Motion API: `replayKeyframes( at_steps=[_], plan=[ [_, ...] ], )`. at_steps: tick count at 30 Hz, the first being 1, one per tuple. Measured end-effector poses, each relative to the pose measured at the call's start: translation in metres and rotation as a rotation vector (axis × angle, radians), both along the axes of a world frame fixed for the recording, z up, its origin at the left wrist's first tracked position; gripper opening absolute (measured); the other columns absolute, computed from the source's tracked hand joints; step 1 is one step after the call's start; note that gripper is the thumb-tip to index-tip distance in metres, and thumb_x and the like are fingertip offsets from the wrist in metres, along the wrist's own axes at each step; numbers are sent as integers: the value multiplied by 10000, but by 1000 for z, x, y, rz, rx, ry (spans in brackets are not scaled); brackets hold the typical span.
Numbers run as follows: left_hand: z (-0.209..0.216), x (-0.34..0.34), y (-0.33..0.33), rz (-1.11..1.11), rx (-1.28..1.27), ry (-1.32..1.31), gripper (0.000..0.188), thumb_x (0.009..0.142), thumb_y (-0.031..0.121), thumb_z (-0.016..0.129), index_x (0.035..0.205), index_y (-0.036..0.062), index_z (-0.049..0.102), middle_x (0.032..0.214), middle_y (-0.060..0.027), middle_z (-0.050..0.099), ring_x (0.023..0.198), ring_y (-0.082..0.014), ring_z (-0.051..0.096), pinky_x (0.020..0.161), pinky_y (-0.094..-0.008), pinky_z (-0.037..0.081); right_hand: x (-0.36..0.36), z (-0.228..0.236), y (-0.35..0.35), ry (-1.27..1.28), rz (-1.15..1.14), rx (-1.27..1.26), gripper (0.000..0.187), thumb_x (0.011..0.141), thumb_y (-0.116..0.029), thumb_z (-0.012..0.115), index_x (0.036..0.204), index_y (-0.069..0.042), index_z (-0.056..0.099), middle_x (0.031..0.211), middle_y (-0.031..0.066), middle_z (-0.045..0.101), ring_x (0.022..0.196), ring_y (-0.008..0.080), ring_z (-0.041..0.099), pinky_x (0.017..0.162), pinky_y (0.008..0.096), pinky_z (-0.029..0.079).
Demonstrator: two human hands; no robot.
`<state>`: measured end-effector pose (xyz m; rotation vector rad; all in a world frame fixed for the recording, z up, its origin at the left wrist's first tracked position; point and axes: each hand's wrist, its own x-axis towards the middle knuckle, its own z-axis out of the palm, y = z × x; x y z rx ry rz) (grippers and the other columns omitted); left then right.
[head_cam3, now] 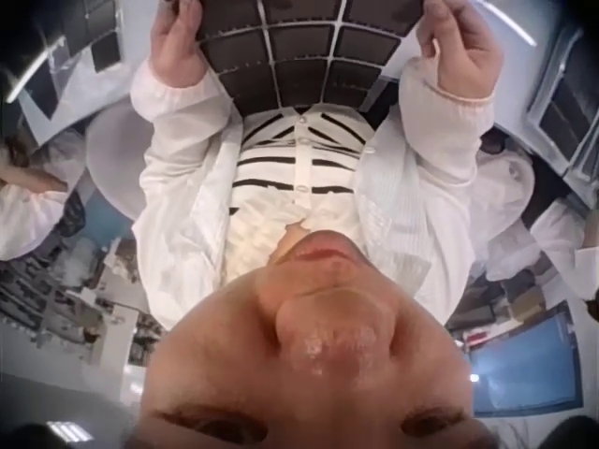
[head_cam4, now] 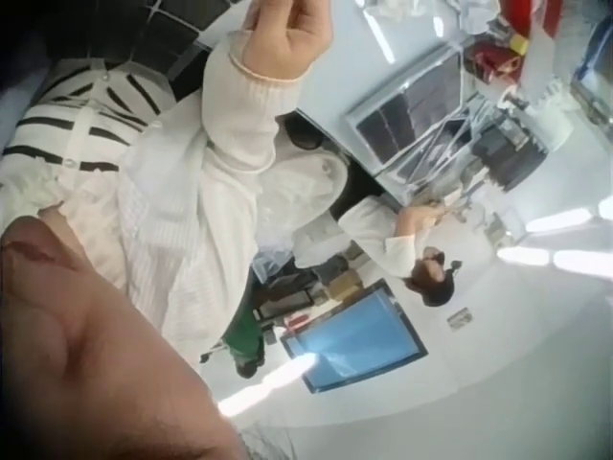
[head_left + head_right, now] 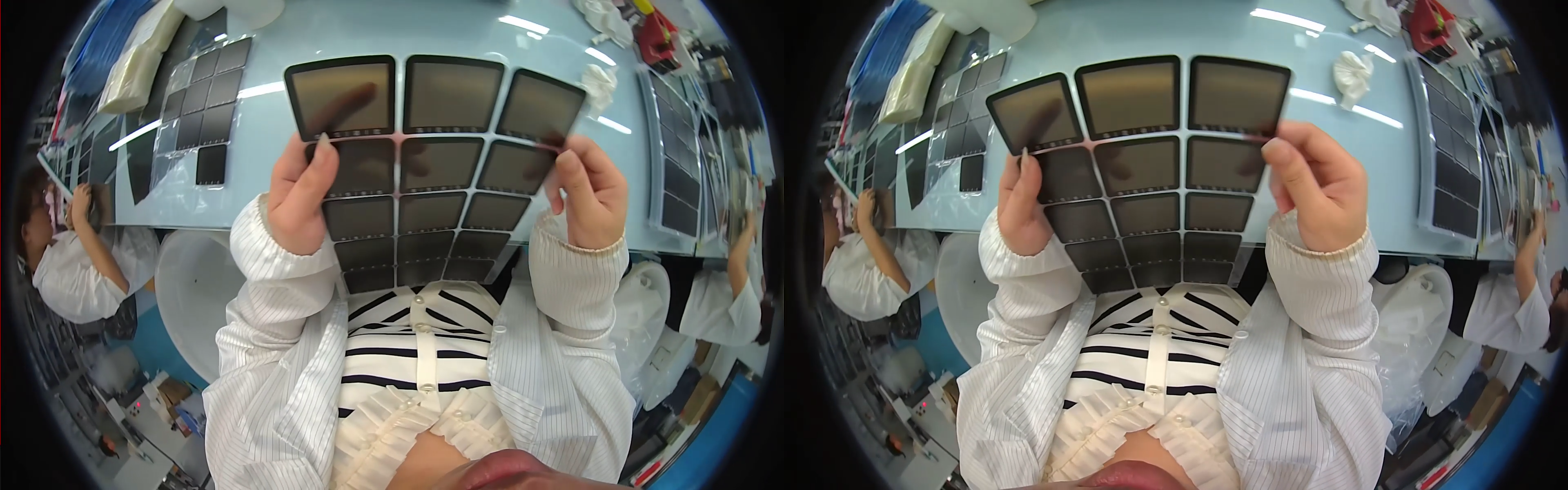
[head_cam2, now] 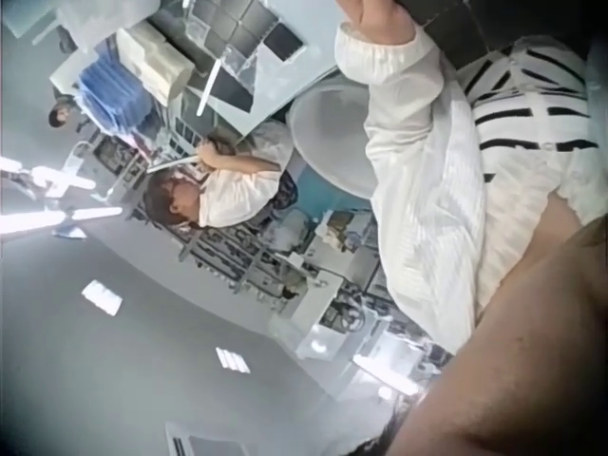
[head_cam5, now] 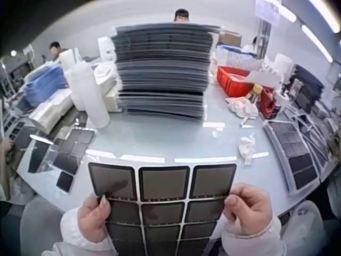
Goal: Cleaning and inspecting small electronic components at a workbench using a cloth.
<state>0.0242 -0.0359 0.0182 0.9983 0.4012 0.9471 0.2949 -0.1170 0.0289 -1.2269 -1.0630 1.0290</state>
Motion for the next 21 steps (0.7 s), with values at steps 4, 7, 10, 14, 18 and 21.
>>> replayKeyframes(
  at_steps=[4, 7, 10, 14, 18, 21],
  plan=[
    [-3, -3, -2, 194, 120, 153, 328, 975, 161, 375, 1160, -50, 546, 1008, -117, 642, 870, -139, 597, 783, -198, 432, -2, -3, -4, -11, -86, 50, 143, 906, -109, 575, 958, 18, 616, 735, 6, 574, 504, 38, 391, 448, 180, 281],
    [3, -7, -1, 230, 174, 259, 175, 911, 87, 509, 963, -46, 610, 817, -53, 623, 692, -81, 526, 635, -191, 398, -1, 2, -12, 0, -155, 34, 132, 893, -91, 581, 931, 27, 624, 692, -1, 558, 496, 30, 382, 446, 172, 273],
    [8, -13, -2, 197, 160, 351, 52, 823, 13, 643, 820, -39, 647, 705, -32, 621, 558, -63, 503, 509, -191, 391, 7, 0, -20, 1, -193, 30, 132, 876, -93, 595, 863, 35, 624, 655, -1, 543, 478, 27, 382, 432, 167, 266],
    [13, -15, -3, 184, 248, 426, 87, 751, -15, 713, 790, -40, 640, 681, -70, 630, 533, -78, 545, 489, -178, 425, 7, 2, -25, -47, -213, 48, 155, 872, -117, 594, 782, 10, 593, 628, -6, 517, 447, 21, 362, 408, 170, 241],
    [15, -13, -2, 155, 300, 383, 143, 702, -49, 748, 780, -55, 629, 682, -104, 640, 542, -97, 587, 475, -176, 444, 12, 7, -28, -63, -221, 22, 162, 873, -114, 585, 764, 5, 583, 619, -9, 509, 452, 19, 353, 415, 171, 244],
    [19, -11, -2, 157, 292, 381, 143, 700, -67, 740, 784, -63, 624, 693, -116, 647, 582, -114, 619, 487, -180, 458, 15, 4, -29, -62, -223, 35, 158, 875, -107, 578, 760, 2, 578, 610, -12, 498, 453, 21, 354, 421, 171, 251]
  ],
)
